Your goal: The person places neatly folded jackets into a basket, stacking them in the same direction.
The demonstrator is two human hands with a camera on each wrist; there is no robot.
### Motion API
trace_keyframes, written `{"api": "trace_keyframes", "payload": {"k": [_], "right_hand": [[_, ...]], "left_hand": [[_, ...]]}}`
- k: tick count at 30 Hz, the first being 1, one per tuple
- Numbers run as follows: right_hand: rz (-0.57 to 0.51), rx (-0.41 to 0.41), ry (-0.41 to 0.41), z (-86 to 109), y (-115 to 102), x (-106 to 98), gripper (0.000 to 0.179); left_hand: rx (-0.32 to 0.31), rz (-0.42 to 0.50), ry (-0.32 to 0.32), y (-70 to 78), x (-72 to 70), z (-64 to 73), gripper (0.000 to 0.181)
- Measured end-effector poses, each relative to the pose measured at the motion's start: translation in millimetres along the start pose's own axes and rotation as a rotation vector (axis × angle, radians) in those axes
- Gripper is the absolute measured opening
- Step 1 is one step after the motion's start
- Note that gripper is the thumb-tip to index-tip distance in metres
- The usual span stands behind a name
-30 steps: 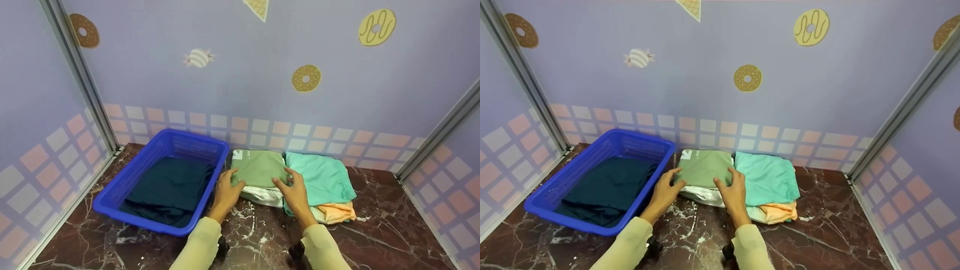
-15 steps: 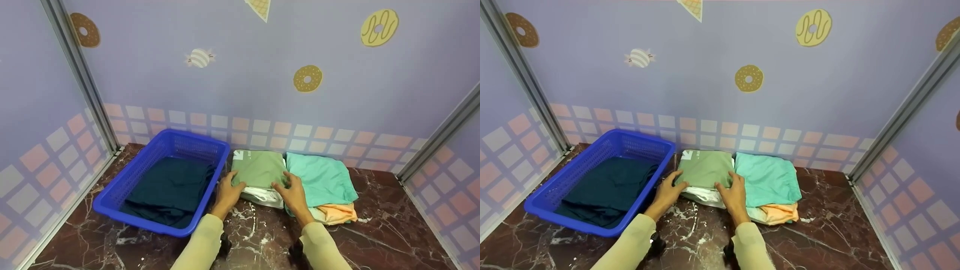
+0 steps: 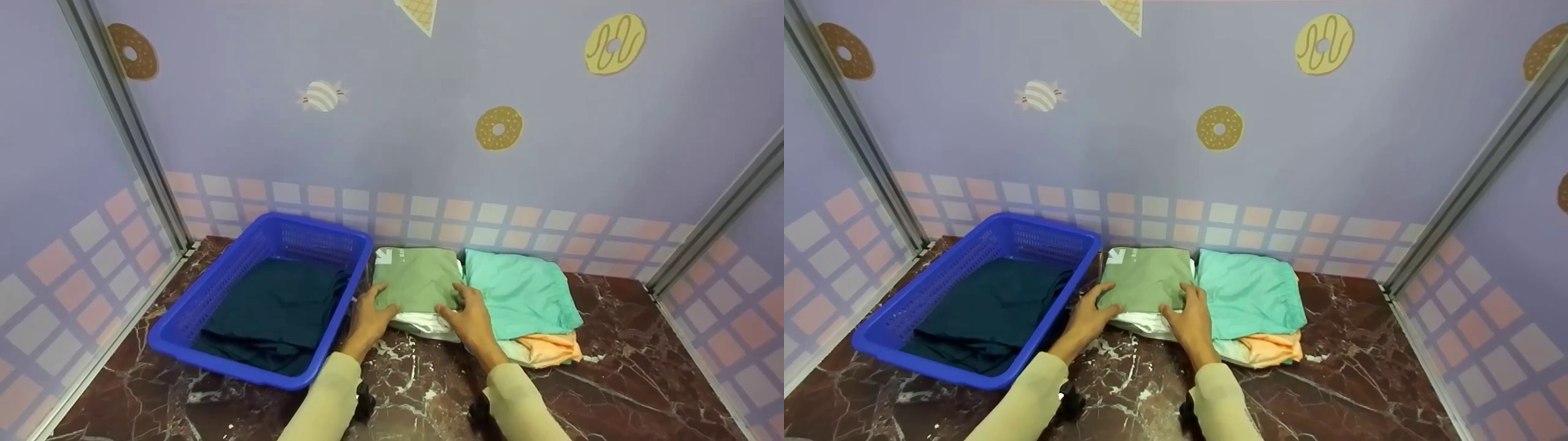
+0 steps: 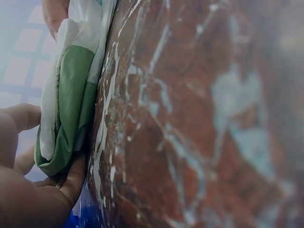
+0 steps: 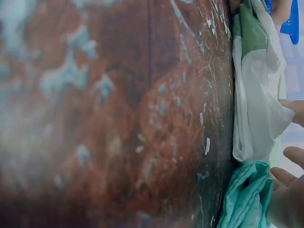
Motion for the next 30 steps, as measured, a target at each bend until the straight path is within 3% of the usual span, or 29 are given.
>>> {"api": "trace_keyframes", "payload": {"k": [6, 13, 21, 30], "right_hand": [[0.096, -0.021, -0.004, 7.0, -9.4, 0.6, 0.061], [0.05, -0.019, -0.041, 20.1, -13.8, 5.8, 0.059], [0.032, -0.047, -0.035, 38.5, -16.2, 4.4, 0.057], [0.042, -0.06, -0.04, 56.5, -16.1, -0.3, 0.053]], "left_hand": [[0.014, 0.003, 0.004, 0.6, -4.6, 5.8, 0.057], [0.035, 0.067, 0.033, 2.7, -10.2, 15.9, 0.053], [0.08, 0.009, 0.06, 9.2, -18.7, 30.0, 0.052], [0.013, -0.042, 0.072, 9.6, -27.5, 48.5, 0.055]]}}
Point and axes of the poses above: each hand's wrist, its own z-axis away from the middle knuckle, its own x-axis out of the palm, y = z × x, the point moved 10 cm from there along -z, towards the middle knuckle, and after that the axes turned 9 degrees about x, right-handed, at the moved point
